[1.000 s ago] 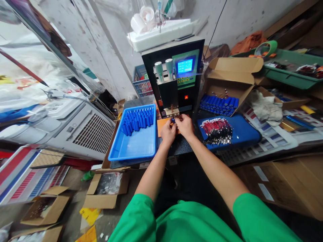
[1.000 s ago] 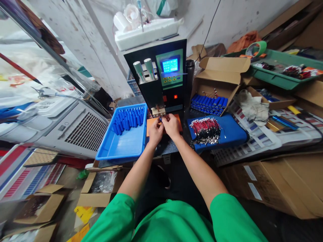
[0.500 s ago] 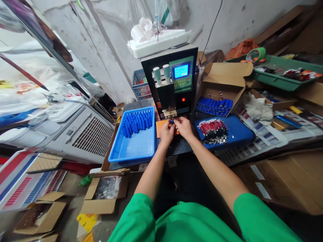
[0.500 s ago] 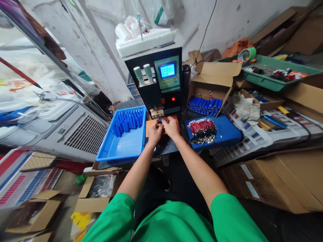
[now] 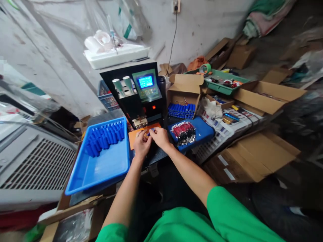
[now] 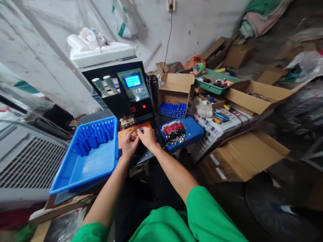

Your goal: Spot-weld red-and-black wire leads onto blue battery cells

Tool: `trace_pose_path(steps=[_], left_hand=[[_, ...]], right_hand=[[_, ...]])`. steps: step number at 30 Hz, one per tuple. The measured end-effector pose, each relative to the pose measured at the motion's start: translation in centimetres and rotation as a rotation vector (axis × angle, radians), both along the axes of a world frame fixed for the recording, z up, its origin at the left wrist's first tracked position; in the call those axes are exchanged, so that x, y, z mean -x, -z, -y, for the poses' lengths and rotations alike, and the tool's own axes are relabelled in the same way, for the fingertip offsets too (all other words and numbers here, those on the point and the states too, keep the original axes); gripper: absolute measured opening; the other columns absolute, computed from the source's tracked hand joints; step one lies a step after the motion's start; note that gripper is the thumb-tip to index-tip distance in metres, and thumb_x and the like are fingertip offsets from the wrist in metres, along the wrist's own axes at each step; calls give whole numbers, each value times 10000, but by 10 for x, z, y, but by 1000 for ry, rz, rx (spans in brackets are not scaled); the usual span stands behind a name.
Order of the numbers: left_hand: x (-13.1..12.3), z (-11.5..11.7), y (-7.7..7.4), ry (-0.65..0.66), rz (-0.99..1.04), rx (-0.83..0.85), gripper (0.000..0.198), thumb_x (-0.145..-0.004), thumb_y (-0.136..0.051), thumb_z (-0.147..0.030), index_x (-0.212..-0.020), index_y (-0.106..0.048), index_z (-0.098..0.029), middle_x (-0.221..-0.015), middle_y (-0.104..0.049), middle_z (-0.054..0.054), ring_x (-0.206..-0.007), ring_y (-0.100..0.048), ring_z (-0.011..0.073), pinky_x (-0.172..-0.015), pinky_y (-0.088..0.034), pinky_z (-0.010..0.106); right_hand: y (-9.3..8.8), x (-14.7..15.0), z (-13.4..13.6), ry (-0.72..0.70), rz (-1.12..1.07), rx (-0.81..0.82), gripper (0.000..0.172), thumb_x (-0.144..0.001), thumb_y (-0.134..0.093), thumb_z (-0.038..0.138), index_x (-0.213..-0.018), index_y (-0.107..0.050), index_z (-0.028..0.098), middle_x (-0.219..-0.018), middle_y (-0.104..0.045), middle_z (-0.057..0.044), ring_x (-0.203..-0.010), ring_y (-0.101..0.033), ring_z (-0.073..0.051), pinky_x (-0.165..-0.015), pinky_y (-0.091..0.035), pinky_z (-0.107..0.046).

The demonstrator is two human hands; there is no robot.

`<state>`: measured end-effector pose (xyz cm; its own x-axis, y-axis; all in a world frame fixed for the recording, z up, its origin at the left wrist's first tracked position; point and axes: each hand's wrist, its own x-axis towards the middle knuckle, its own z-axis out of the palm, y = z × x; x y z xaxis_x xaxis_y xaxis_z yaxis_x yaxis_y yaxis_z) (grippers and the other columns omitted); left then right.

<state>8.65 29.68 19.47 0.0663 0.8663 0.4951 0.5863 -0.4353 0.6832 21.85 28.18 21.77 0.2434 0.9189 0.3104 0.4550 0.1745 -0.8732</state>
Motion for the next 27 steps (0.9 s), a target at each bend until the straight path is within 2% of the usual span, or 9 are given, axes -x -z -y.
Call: trace_pose_path(steps=[3, 7, 9, 12, 18, 23, 27], left_hand=[[2, 1, -1, 25, 23, -53, 314, -867, -598, -369, -1099, -646, -163, -820, -587, 13, -583, -492, 107, -636, -447, 257], [3, 3, -3, 41, -3, -40, 271, -890, -560, -402, -973, -680, -174, -785, -631, 19, -616, -552, 126, -626, -439, 260], [3, 2, -2, 39, -14, -50, 269, -891, -558, -403, -946, -693, -177, -811, -662, 26, -631, -576, 129, -640, -445, 264], [3, 1, 0, 33, -30, -66, 263, -892, -561, -402, -939, -703, -185, -810, -682, 24, -648, -598, 136, -659, -453, 270], [6, -1, 1, 35, -63, -68, 281, -898, -544, -424, -922, -704, -194, -843, -711, 35, -683, -627, 153, -672, -466, 282], [5, -1, 1, 31, -76, -79, 285, -901, -540, -431, -924, -703, -198, -847, -714, 41, -704, -640, 164, -687, -480, 291], [5, 0, 1, 40, -72, -81, 274, -902, -547, -421, -924, -704, -198, -851, -714, 39, -705, -644, 162, -687, -481, 291]], right_hand=[[1, -34, -7, 87, 4, -62, 323, -963, -496, 401, -892, -727, 187, -813, -723, -68, -748, -658, -197, -744, -506, -287], [-5, -103, -21, 277, 256, -128, 391, -982, -470, 328, -1220, -688, 108, -1066, -690, -163, -948, -649, -230, -943, -493, -338], [-10, -136, -31, 311, 429, -87, 433, -997, -442, 285, -1323, -629, 71, -1139, -650, -196, -1037, -629, -251, -997, -467, -349], [-17, -169, -48, 327, 668, 57, 472, -1018, -400, 251, -1427, -537, 58, -1201, -602, -217, -1070, -612, -276, -974, -472, -363], [-17, -188, -73, 327, 991, 307, 494, -974, -253, 49, -1361, -553, -14, -1206, -571, -288, -1107, -595, -311, -912, -494, -391], [-17, -188, -77, 299, 1064, 336, 494, -918, -267, 4, -1279, -600, -54, -1170, -589, -316, -1081, -613, -331, -875, -513, -411], [-21, -197, -75, 252, 1066, 349, 454, -900, -350, 24, -1250, -631, -39, -1205, -573, -323, -1112, -600, -360, -904, -492, -445]])
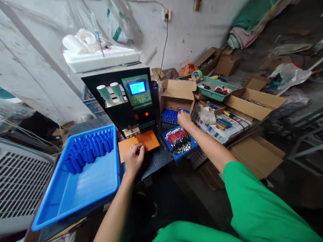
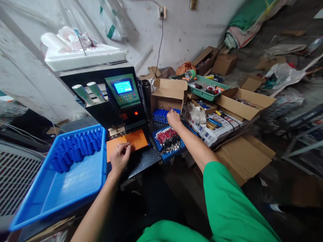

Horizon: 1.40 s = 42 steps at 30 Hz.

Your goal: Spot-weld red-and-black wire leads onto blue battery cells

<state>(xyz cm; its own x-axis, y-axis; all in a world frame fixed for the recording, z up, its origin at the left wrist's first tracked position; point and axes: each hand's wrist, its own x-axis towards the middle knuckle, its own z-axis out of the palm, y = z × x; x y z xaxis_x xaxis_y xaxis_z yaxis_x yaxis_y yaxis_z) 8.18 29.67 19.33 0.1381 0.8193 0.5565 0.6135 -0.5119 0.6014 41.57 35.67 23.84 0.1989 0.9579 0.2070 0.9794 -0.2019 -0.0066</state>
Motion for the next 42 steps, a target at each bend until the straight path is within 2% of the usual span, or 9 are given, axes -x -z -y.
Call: trace_pose_path(steps=[10, 13, 16, 26, 29, 33, 38, 40, 42], left_hand=[[-3, 3, 1, -14, -16, -11, 257, -914, -543, -383, -930, -711, -189, -825, -697, 33, -705, -634, 155, -704, -471, 282], [-3, 4, 0, -13, -14, -7, 255, -914, -540, -377, -922, -711, -188, -831, -695, 36, -708, -628, 155, -702, -463, 281], [-4, 3, -1, -7, -3, -12, 255, -906, -543, -381, -889, -706, -185, -822, -694, 37, -688, -612, 149, -696, -455, 278], [-6, 1, -2, -13, 8, -17, 272, -893, -547, -397, -852, -705, -179, -762, -675, 37, -655, -599, 148, -659, -442, 278], [-6, 0, -1, -10, -3, -19, 263, -892, -551, -391, -870, -709, -181, -774, -678, 37, -665, -602, 150, -666, -446, 280], [-6, -1, 0, -11, -3, -29, 259, -892, -554, -382, -883, -712, -176, -780, -678, 39, -664, -602, 151, -661, -448, 280], [-7, -2, 0, -7, -10, -53, 258, -892, -558, -376, -880, -712, -169, -784, -678, 44, -670, -603, 153, -655, -449, 280], [-7, -2, 0, -12, -15, -61, 253, -891, -560, -373, -871, -710, -171, -783, -679, 44, -668, -602, 152, -654, -447, 281], [-7, -2, 0, -12, -18, -72, 250, -892, -561, -370, -859, -709, -172, -785, -681, 45, -674, -605, 153, -660, -449, 281]], right_hand=[[-3, -27, 5, -46, -111, 10, 365, -965, -468, 162, -1257, -681, 108, -1218, -596, -228, -1097, -615, -325, -932, -470, -398], [6, -32, 9, -108, -186, -87, 433, -958, -476, 163, -1363, -621, 117, -1257, -599, -200, -1113, -615, -305, -973, -477, -386], [17, -40, 18, -163, -261, -224, 441, -950, -462, 165, -1354, -627, 101, -1241, -615, -182, -1124, -614, -283, -1017, -479, -376], [33, -65, 31, -117, -379, -479, 420, -925, -445, 181, -1250, -686, 68, -1161, -664, -198, -1046, -654, -280, -991, -505, -379], [43, -65, 37, -77, -419, -426, 368, -919, -463, 194, -1142, -740, 100, -1100, -714, -171, -1017, -675, -257, -969, -506, -350], [55, -64, 48, 44, -485, -222, 233, -870, -559, 191, -906, -784, 145, -938, -759, -118, -943, -705, -235, -903, -502, -294], [61, -69, 53, 121, -712, 56, 225, -820, -657, 293, -696, -734, 122, -565, -649, -42, -548, -619, -166, -626, -483, -248], [62, -69, 51, 106, -737, 61, 209, -791, -675, 298, -688, -730, 125, -574, -651, -32, -557, -614, -158, -612, -470, -237], [64, -68, 45, 95, -711, -26, 159, -767, -674, 266, -703, -741, 136, -682, -708, -42, -669, -660, -167, -674, -480, -227]])
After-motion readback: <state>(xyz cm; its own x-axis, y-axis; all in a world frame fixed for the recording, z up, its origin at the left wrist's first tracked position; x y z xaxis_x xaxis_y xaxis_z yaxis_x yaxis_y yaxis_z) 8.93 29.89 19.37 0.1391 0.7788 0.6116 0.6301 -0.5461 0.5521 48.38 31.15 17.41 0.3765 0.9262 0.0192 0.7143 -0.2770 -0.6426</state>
